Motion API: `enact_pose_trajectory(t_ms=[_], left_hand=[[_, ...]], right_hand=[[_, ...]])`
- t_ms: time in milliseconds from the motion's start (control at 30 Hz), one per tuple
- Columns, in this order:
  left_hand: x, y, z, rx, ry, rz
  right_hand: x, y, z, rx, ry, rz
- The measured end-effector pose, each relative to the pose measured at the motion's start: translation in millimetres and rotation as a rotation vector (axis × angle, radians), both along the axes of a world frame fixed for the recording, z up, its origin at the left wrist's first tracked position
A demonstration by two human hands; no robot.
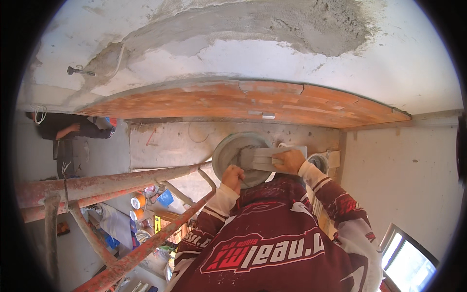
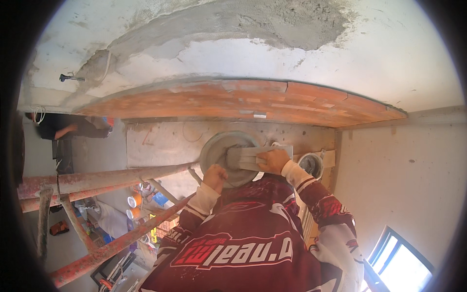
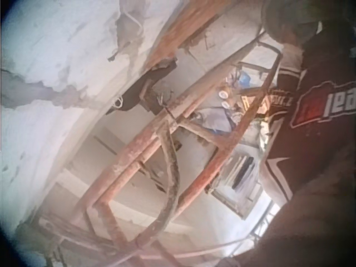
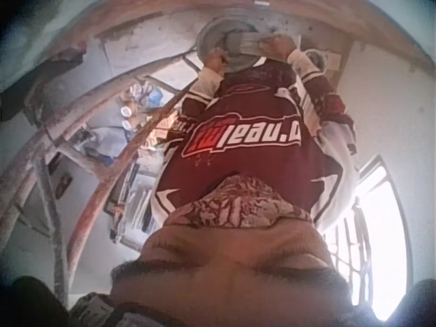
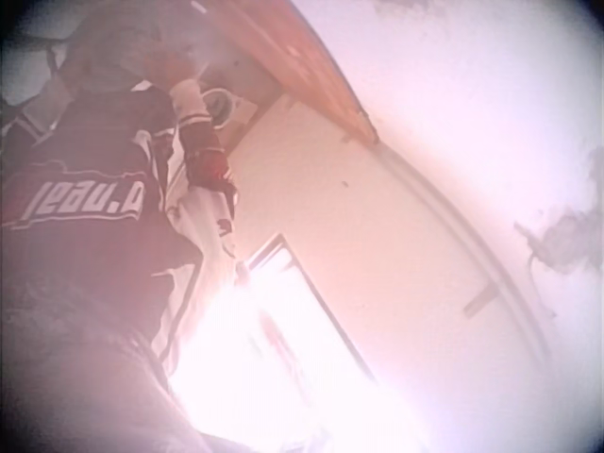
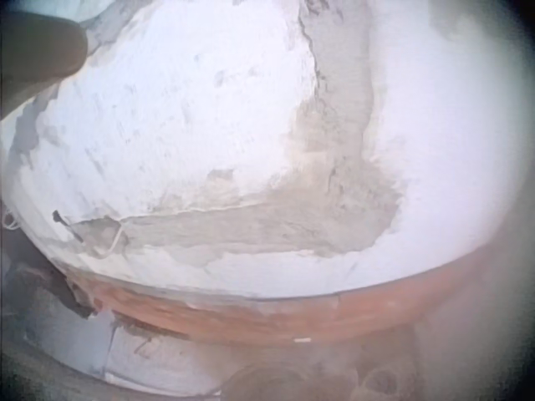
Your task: The person applies plaster to a ceiling using a trowel and a hawk, smoothing the surface along a wooden beam. The person then uses a utility knife to cut a piece of material on the ceiling.
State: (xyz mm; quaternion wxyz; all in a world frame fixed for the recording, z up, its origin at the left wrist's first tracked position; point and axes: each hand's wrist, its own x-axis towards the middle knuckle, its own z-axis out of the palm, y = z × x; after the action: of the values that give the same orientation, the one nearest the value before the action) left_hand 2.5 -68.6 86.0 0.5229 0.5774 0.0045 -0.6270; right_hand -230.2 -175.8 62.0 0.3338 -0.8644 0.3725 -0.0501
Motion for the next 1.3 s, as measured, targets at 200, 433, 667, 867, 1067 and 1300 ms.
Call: enact_pose_trajectory(t_ms=[200,433,667,867,1067,1300], left_hand=[[-12,4,1,-0.035,0.002,0.088],[-20,14,-13,-0.029,0.093,0.245],[-37,13,-11,-0.008,0.137,0.324],[-37,12,-16,0.035,0.147,0.423],[-37,10,-18,-0.017,0.117,0.401],[-33,7,-18,0.012,0.064,0.376]], right_hand=[[-16,1,1,-0.025,-0.061,0.010],[-41,-14,25,0.038,-0.059,0.073],[-61,-26,34,0.054,-0.169,0.067],[-70,-37,71,0.145,-0.222,-0.051],[-53,-51,122,0.315,-0.479,-0.271],[-14,-91,154,0.185,-0.594,-0.348]])
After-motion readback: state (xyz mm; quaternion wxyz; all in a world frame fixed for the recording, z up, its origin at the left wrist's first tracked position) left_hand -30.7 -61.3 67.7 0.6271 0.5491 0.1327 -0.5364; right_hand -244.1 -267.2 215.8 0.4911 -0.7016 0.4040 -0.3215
